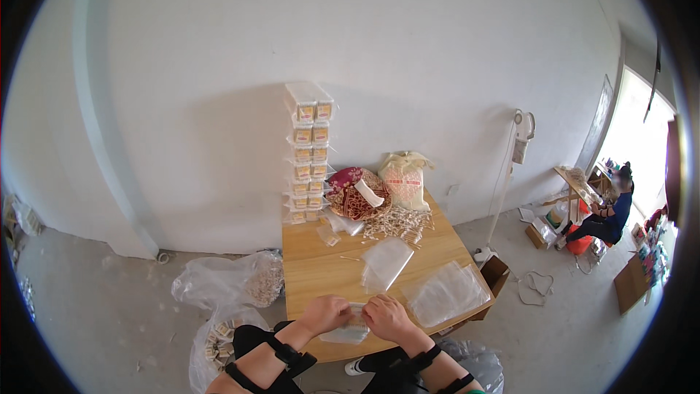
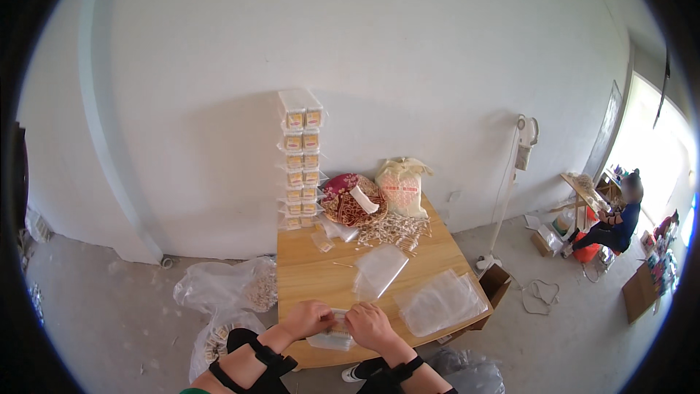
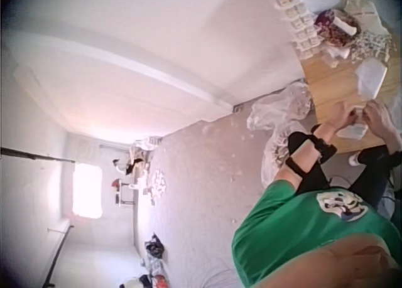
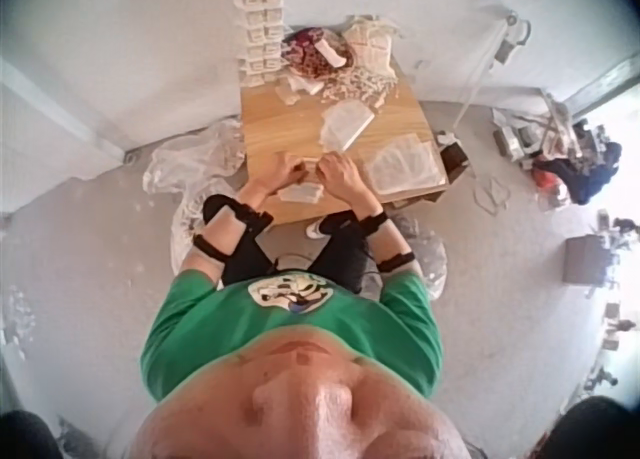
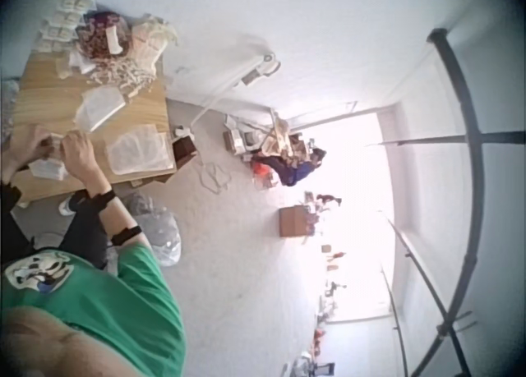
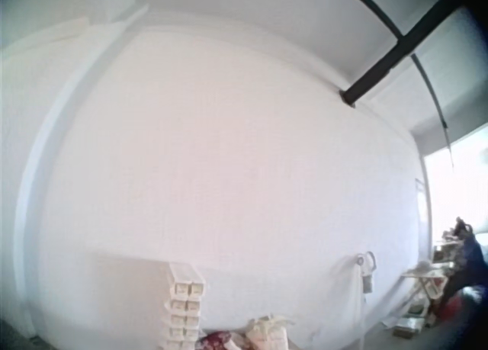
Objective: Packing small bundles of cotton swabs into plastic bags and stacking them.
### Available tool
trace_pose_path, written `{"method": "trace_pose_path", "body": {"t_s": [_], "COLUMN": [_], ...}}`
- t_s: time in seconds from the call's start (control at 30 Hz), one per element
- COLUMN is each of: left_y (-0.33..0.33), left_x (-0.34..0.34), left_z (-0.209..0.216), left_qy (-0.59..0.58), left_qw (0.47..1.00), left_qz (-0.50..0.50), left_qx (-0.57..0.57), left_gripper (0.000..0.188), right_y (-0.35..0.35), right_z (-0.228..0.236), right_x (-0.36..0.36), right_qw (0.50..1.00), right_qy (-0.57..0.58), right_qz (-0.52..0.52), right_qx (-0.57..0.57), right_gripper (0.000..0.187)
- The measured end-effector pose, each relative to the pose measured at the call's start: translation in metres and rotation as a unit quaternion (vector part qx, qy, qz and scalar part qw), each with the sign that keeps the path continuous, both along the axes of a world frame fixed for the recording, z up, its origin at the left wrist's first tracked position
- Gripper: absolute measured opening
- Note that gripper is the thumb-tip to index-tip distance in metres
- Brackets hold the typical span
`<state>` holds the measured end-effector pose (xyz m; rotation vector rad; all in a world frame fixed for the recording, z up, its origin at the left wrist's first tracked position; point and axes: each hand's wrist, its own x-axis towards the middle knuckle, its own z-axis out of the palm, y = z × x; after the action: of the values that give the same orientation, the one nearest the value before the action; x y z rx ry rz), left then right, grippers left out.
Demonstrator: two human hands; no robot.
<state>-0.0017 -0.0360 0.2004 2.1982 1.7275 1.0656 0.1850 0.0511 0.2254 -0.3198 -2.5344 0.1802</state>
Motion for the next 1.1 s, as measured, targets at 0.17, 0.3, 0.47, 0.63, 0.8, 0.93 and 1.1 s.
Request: {"method": "trace_pose_path", "body": {"t_s": [0.17, 0.3, 0.47, 0.63, 0.8, 0.93, 1.1], "left_y": [0.002, 0.001, -0.002, -0.001, -0.005, -0.003, -0.002], "left_x": [-0.001, -0.004, -0.002, 0.002, 0.0, 0.003, 0.0], "left_z": [-0.01, -0.013, -0.009, -0.003, -0.001, -0.002, -0.008], "left_qy": [-0.015, -0.032, -0.024, 0.0, -0.007, -0.008, -0.019], "left_qw": [1.0, 0.999, 1.0, 1.0, 1.0, 0.999, 0.999], "left_qz": [-0.009, -0.017, -0.011, -0.012, -0.01, -0.01, -0.011], "left_qx": [0.009, 0.001, 0.009, 0.029, 0.017, 0.037, 0.032], "left_gripper": [0.019, 0.018, 0.016, 0.016, 0.015, 0.018, 0.018], "right_y": [-0.004, -0.005, -0.003, -0.003, -0.005, -0.003, -0.005], "right_z": [-0.001, -0.008, -0.009, -0.008, -0.006, -0.01, -0.007], "right_x": [0.005, 0.006, 0.006, 0.006, 0.001, 0.003, -0.003], "right_qw": [1.0, 1.0, 0.999, 0.999, 1.0, 0.999, 0.999], "right_qy": [0.007, 0.021, -0.013, -0.003, -0.01, -0.031, 0.0], "right_qz": [-0.016, -0.01, -0.007, -0.023, -0.008, -0.017, -0.009], "right_qx": [0.003, 0.006, 0.043, -0.034, -0.006, -0.011, -0.031], "right_gripper": [0.009, 0.009, 0.009, 0.011, 0.012, 0.012, 0.012]}}
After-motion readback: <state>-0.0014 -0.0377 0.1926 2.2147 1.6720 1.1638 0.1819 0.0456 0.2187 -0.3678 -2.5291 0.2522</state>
